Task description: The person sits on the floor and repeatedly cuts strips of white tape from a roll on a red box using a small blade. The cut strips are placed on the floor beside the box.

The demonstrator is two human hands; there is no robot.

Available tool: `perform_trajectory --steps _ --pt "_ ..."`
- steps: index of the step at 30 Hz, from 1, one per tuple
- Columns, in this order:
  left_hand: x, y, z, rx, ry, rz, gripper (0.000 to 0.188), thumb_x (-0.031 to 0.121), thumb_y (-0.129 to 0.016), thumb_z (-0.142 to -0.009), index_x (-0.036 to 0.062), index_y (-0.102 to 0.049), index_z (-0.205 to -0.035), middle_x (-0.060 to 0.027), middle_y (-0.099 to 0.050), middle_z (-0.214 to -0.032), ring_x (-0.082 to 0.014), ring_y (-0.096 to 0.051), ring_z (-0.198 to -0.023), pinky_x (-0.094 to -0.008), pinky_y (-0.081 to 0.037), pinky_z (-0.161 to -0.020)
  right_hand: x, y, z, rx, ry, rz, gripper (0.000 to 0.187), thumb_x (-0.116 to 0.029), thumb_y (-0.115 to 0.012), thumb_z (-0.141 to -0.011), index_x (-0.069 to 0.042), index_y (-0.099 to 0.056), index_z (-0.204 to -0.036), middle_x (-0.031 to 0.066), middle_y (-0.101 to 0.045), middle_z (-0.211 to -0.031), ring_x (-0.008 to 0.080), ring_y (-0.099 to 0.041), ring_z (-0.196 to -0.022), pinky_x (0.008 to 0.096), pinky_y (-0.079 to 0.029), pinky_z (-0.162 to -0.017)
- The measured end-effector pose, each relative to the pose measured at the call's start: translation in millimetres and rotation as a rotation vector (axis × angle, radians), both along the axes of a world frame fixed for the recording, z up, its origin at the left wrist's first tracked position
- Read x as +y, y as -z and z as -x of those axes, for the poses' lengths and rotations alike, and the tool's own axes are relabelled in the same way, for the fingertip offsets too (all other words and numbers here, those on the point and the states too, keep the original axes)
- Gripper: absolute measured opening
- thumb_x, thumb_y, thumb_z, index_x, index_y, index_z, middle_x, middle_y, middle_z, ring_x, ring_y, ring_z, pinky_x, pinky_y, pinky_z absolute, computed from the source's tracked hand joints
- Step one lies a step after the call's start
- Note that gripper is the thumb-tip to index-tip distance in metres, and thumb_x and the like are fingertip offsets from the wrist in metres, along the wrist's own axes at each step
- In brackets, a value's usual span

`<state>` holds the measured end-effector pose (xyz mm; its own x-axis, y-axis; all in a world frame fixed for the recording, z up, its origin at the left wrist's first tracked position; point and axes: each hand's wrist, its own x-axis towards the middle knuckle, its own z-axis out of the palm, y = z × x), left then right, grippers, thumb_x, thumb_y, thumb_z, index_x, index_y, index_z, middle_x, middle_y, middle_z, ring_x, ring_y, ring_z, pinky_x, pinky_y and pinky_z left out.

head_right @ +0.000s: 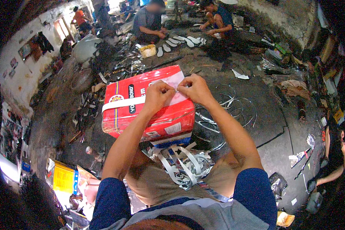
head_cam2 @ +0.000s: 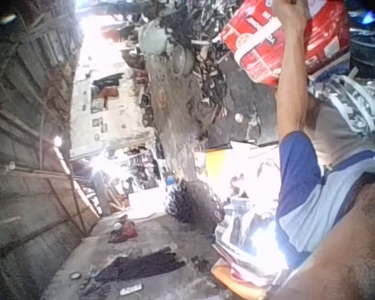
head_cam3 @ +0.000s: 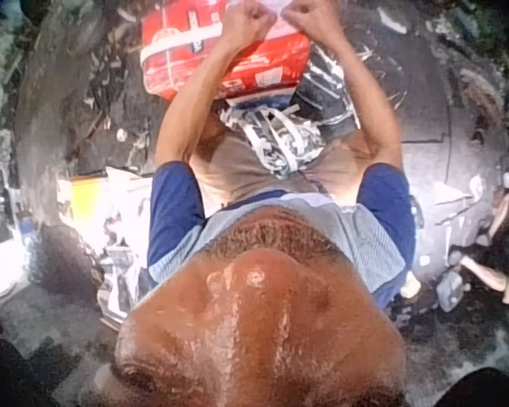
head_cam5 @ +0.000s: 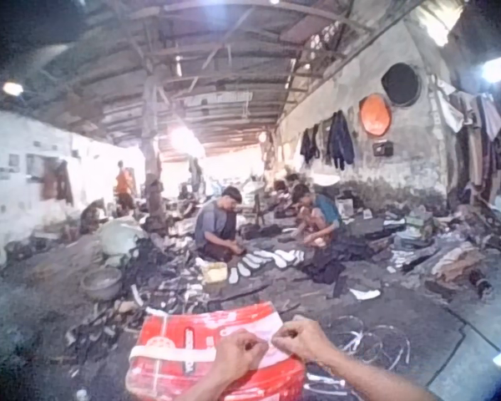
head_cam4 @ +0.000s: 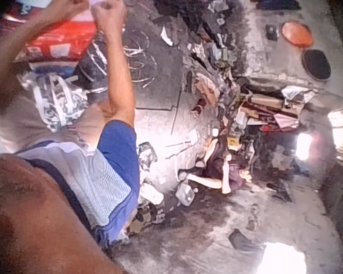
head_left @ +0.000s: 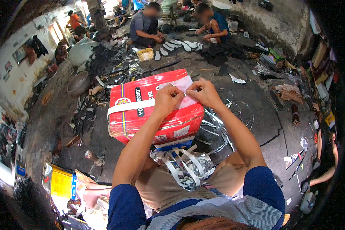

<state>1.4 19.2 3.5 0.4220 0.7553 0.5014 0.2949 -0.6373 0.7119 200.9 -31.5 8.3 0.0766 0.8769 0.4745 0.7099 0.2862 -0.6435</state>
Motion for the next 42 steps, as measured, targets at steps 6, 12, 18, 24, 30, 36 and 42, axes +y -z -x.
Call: perform_trajectory --steps 6,12,18,24,30,36,42 --pt "8 1 -7 0.077 -0.021 -0.087 0.013 0.016 -0.075 -0.076 0.0035 -0.076 -0.082 -0.0114 -0.070 -0.078 -0.0246 -0.068 -0.069 -0.0365 -0.053 -0.065 11 6 6 0.201 0.042 0.074 0.019 -0.023 -0.074 -0.073 -0.009 -0.070 -0.085 0.0113 -0.059 -0.065 0.0256 -0.058 -0.061 0.0393 -0.047 -0.061" --pt "31 -14 -7 0.227 0.112 -0.052 0.014 0.014 -0.075 -0.077 0.0009 -0.075 -0.081 -0.0125 -0.071 -0.076 -0.0208 -0.068 -0.065 -0.0344 -0.054 -0.063 8 1 12 0.208 0.165 0.083 0.028 -0.030 -0.074 -0.077 -0.006 -0.064 -0.088 0.0152 -0.063 -0.071 0.0272 -0.062 -0.066 0.0398 -0.050 -0.064" --pt "24 -20 -18 0.108 0.210 -0.087 0.015 0.015 -0.075 -0.078 0.0002 -0.075 -0.081 -0.0106 -0.068 -0.074 -0.0179 -0.065 -0.066 -0.0323 -0.051 -0.063 -1 10 9 0.260 0.191 0.145 0.039 -0.038 -0.071 -0.089 -0.002 -0.059 -0.080 0.0111 -0.061 -0.069 0.0229 -0.060 -0.065 0.0402 -0.047 -0.060" --pt "16 -5 -27 -0.074 0.217 0.026 0.012 0.012 -0.075 -0.079 0.0001 -0.073 -0.080 -0.0071 -0.064 -0.071 -0.0145 -0.061 -0.065 -0.0299 -0.048 -0.061 6 28 1 0.660 -0.061 0.110 0.031 -0.030 -0.066 -0.096 -0.009 -0.056 -0.076 0.0000 -0.053 -0.065 0.0131 -0.050 -0.053 0.0310 -0.035 -0.046" --pt "15 -4 -41 -0.092 0.239 -0.054 0.010 0.010 -0.076 -0.081 0.0004 -0.072 -0.079 -0.0067 -0.064 -0.074 -0.0126 -0.061 -0.069 -0.0291 -0.047 -0.063 -12 29 -2 1.448 -0.157 0.446 0.028 -0.033 -0.067 -0.097 -0.019 -0.048 -0.082 -0.0075 -0.040 -0.064 0.0039 -0.030 -0.044 0.0229 -0.020 -0.039" --pt "16 -4 -38 -0.122 0.238 -0.039 0.009 0.008 -0.076 -0.080 0.0005 -0.072 -0.079 -0.0058 -0.065 -0.076 -0.0119 -0.061 -0.069 -0.0272 -0.047 -0.063 -4 -4 -3 1.062 -0.034 0.565 0.048 -0.059 -0.062 -0.093 -0.013 -0.055 -0.083 0.0000 -0.052 -0.066 0.0102 -0.048 -0.050 0.0256 -0.035 -0.043" --pt "17 -3 -43 -0.154 0.240 -0.016 0.005 0.004 -0.075 -0.078 0.0006 -0.072 -0.079 -0.0054 -0.065 -0.076 -0.0112 -0.062 -0.068 -0.0263 -0.048 -0.063 47 -2 -8 0.025 0.357 0.131 0.039 -0.038 -0.063 -0.092 0.000 -0.073 -0.091 0.0261 -0.071 -0.091 0.0397 -0.071 -0.085 0.0442 -0.054 -0.077"
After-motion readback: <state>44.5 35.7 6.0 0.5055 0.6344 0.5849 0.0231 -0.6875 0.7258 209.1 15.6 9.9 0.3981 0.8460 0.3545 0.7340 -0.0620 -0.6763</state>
